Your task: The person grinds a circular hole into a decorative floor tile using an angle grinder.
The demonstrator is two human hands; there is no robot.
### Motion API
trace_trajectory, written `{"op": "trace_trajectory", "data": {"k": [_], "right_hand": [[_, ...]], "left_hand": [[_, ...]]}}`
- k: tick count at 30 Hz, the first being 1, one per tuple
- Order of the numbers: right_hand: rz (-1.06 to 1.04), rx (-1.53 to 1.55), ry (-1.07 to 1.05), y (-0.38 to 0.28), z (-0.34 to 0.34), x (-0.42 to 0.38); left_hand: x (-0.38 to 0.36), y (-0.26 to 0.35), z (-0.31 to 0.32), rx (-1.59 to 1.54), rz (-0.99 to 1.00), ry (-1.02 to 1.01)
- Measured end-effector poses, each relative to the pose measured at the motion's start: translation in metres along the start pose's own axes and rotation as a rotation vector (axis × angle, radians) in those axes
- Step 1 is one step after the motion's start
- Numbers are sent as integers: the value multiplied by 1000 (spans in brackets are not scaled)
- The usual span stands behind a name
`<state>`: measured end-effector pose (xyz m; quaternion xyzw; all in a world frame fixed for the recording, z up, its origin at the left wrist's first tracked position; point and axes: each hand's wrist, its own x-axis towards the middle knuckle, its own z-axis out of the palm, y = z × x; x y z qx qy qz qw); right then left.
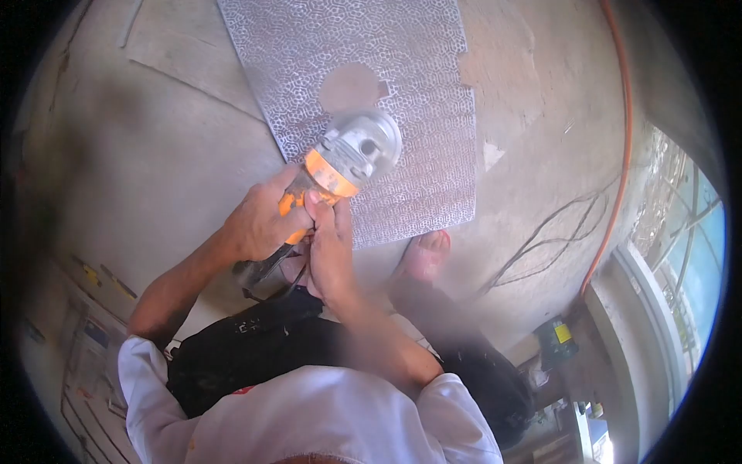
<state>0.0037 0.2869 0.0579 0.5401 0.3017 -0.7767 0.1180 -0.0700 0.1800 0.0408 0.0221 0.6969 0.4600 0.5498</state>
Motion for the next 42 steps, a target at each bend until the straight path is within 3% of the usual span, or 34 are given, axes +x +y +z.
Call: {"op": "trace_trajectory", "data": {"k": [3,9,12,15,21,24,31,33,36,42], "right_hand": [[88,52,-18,-9,6,-4],[91,-57,-35,-4,4,-4],[84,-166,0,-4,1,-3],[116,-74,-42,-5,2,-4],[59,-147,-61,-3,2,-2],[43,8,-34,-11,11,-1],[-128,-367,-139,5,-16,8],[-31,-165,-90,3,-5,6],[-1,-139,-73,1,-6,8],[-123,-199,-124,9,-11,11]], "left_hand": [[2,0,-2,-2,71,37],[0,5,-10,64,-51,-39],[3,0,-7,22,-7,-21],[0,7,-11,56,-51,-40],[2,-4,-8,56,-7,-29],[5,1,-7,-19,11,16],[7,-6,-2,0,45,27],[9,-7,-4,32,50,26],[8,-5,-4,45,57,42],[7,-10,0,49,69,56]]}}
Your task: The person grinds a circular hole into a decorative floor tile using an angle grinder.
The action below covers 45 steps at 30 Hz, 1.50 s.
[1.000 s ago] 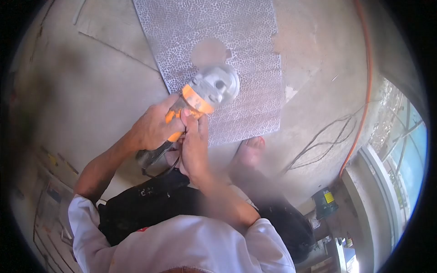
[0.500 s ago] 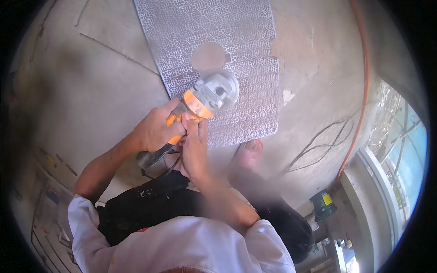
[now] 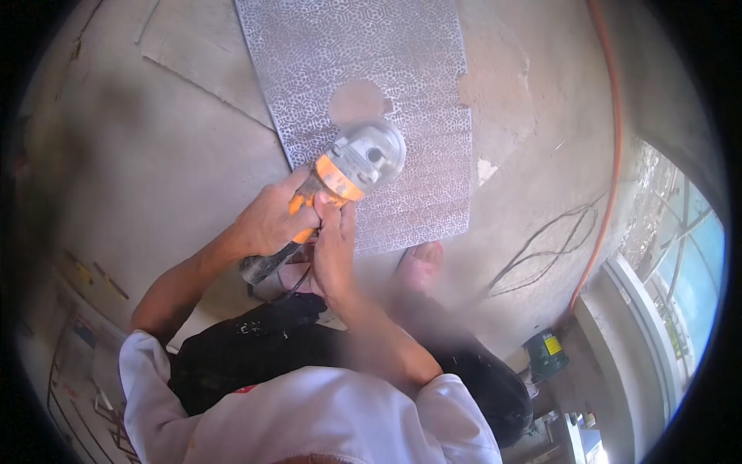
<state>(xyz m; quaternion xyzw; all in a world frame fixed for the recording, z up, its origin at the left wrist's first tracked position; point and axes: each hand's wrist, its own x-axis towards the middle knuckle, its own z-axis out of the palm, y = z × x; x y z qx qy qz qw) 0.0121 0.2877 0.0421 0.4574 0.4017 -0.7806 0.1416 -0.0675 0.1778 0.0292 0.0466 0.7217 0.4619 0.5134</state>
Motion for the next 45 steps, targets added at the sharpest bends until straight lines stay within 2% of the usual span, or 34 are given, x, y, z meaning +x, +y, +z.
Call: {"op": "trace_trajectory", "data": {"k": [4,6,9,12,18,21,25,27,33,36,39,42,45], "right_hand": [[73,44,3,-6,-4,3],[72,117,21,-12,8,-2],[37,9,-4,-5,2,0],[1,55,-85,-6,-1,14],[61,71,37,-5,3,-2],[19,-43,-58,-6,-5,15],[28,63,-35,-4,3,11],[48,67,17,-4,2,2],[21,76,-45,-9,3,15],[55,85,21,-10,4,1],[39,34,24,-10,1,8],[19,50,12,-6,2,15],[25,66,36,-1,2,9]], "left_hand": [[3,4,1,-76,13,10],[3,1,0,-55,5,15],[2,3,0,0,19,32],[7,9,-8,-81,15,16],[1,-1,3,9,34,36],[8,6,-4,-31,9,43],[6,-2,-1,-47,58,93],[4,-2,3,46,37,64],[8,4,-4,-80,45,80],[4,-4,7,42,30,66],[8,-5,7,-48,82,97],[9,11,-10,-32,-22,52],[6,-1,2,-24,-14,45]]}}
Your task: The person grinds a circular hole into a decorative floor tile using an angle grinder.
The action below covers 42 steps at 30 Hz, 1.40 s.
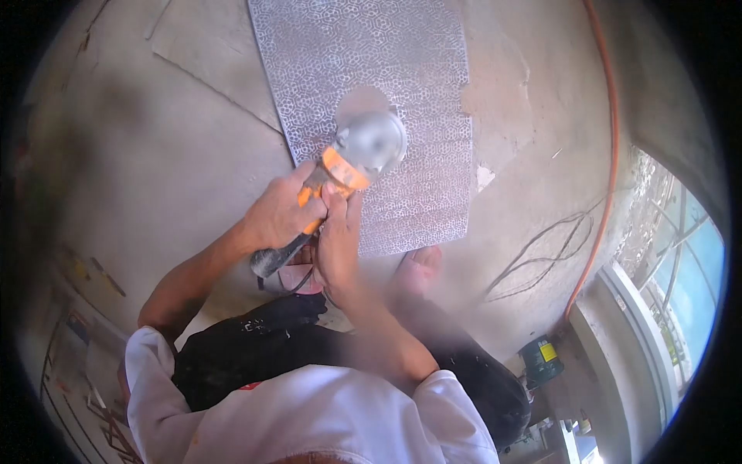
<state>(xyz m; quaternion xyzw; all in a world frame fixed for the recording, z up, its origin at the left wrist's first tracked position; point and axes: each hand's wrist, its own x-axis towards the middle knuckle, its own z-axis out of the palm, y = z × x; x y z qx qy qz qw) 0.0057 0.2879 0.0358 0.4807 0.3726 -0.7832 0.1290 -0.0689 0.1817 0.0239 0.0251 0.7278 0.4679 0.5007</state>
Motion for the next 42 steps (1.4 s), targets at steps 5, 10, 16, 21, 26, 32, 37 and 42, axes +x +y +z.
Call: {"op": "trace_trajectory", "data": {"k": [5,10,16,21,26,32,37,42], "right_hand": [[-26,-194,19,2,-10,-2],[53,82,30,-18,14,-5],[127,30,40,-15,3,-13],[117,82,-29,-24,14,-3],[147,50,13,-9,-2,-14],[131,50,-65,-20,11,2],[159,94,-35,-3,-4,-10],[246,263,-122,-10,1,-2]], "left_hand": [[0,3,1,5,37,36],[0,9,-4,6,27,21],[-4,7,5,21,-18,-11],[0,14,-7,-11,-19,42],[-5,-5,13,33,30,27],[2,14,-8,2,-1,55],[-7,-2,11,23,-26,-4],[-5,2,2,34,11,27]]}}
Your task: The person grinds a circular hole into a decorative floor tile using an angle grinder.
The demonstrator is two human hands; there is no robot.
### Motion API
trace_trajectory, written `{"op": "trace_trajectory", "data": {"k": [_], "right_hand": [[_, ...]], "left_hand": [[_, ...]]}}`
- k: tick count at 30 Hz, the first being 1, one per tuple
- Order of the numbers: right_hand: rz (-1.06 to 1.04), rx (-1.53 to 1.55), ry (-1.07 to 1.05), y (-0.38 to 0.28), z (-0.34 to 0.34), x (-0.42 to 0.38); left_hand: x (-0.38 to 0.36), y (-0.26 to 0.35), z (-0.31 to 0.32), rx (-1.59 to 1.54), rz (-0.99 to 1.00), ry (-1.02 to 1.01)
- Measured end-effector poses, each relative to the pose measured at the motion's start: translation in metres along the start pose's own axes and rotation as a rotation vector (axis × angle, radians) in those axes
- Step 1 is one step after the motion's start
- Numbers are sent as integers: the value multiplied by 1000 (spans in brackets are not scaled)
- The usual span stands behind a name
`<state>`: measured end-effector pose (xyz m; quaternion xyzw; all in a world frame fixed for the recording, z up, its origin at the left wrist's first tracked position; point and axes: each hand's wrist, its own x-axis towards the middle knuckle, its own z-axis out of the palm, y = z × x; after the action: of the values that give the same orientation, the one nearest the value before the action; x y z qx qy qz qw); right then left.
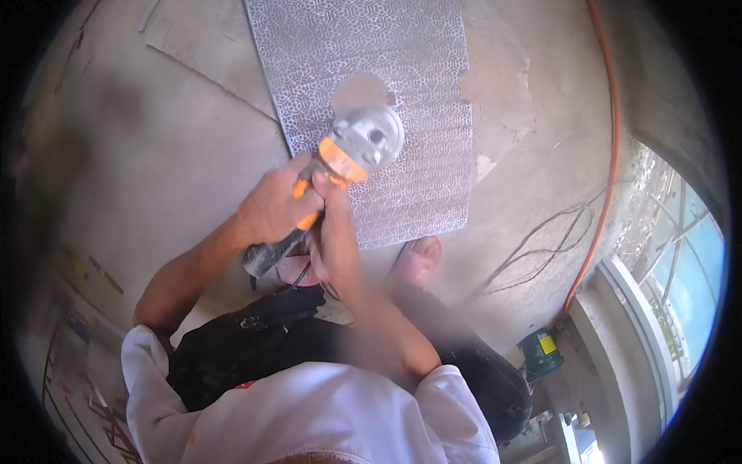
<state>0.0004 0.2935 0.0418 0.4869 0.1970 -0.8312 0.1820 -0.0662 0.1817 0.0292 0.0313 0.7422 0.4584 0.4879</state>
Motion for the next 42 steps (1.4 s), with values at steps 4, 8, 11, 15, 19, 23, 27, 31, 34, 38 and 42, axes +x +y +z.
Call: {"op": "trace_trajectory", "data": {"k": [4,8,11,15,19,23,27,31,34,38,42], "right_hand": [[-101,23,-44,-8,12,17],[-60,-89,-5,0,1,-7],[-32,-63,12,11,-15,-22],[-11,-4,42,11,-13,-23],[-3,85,84,5,-3,-21],[-36,57,111,2,0,-17],[-31,-2,69,0,-5,-14],[-31,-108,51,-1,-9,-8],[-28,-112,67,-4,-2,-12],[-40,-123,48,-3,-4,-10],[-27,-108,64,-1,1,-15]], "left_hand": [[9,9,-14,-25,39,42],[-5,1,0,-5,4,-42],[-22,-1,13,0,6,-129],[-23,7,8,-49,-49,-136],[-21,7,7,-33,-50,-110],[-15,5,6,-16,-62,-103],[-11,3,8,-55,-41,-96],[-8,5,7,-59,-21,-61],[-7,1,8,-45,-19,-69],[-7,-1,11,-40,-18,-13],[-10,1,4,-50,-52,-101]]}}
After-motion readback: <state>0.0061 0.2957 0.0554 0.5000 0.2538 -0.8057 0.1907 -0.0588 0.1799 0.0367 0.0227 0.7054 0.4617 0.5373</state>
